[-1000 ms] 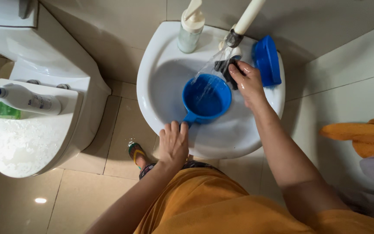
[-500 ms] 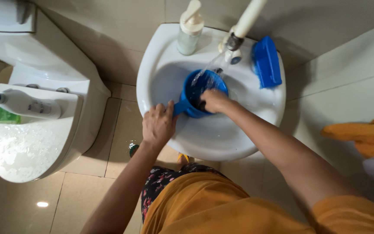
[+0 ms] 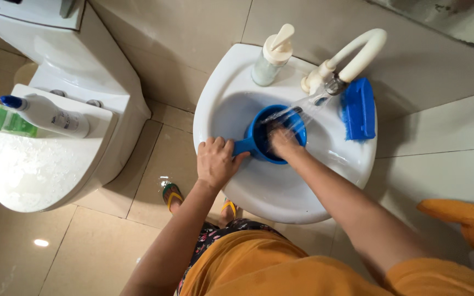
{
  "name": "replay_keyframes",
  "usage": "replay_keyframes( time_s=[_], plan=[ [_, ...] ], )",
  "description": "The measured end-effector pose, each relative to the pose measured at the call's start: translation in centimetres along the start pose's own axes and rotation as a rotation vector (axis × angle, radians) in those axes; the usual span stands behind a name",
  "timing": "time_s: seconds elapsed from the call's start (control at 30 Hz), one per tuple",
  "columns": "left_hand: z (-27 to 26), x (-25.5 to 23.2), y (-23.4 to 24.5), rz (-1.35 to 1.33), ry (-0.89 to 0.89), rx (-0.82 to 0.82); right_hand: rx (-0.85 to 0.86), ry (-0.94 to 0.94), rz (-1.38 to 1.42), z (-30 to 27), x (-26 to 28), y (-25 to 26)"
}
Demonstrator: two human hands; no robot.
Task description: The person scrubs the inside and outside of a blue plastic bucket using a dark sponge under running water at a bathroom sink. They rinse the bucket, then move to the floor to scrub the exterior and handle, repeatedly rinsing and wiping the bucket with the sponge.
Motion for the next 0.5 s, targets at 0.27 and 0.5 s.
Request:
replay_keyframes(
  time_s=[0.27,0.5],
  plan=[
    [0.4,0.3,0.1,-0.004,-0.009,0.029,0.306,0.013,0.380,0.2,4.1,0.7],
    [0.5,-0.1,-1.2,0.003,-0.003,0.097,0.137,-0.105,0.121,0.6,-0.8,-0.1]
  ],
)
Point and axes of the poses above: each hand's wrist, its own z-axis towards the middle knuckle, its own y-axis out of the back of the hand, x = y × z, the point moved 5 cm from there along z, towards the middle knuckle, and after that the axes turned 14 degrees about -y, right-handed, at the moved point
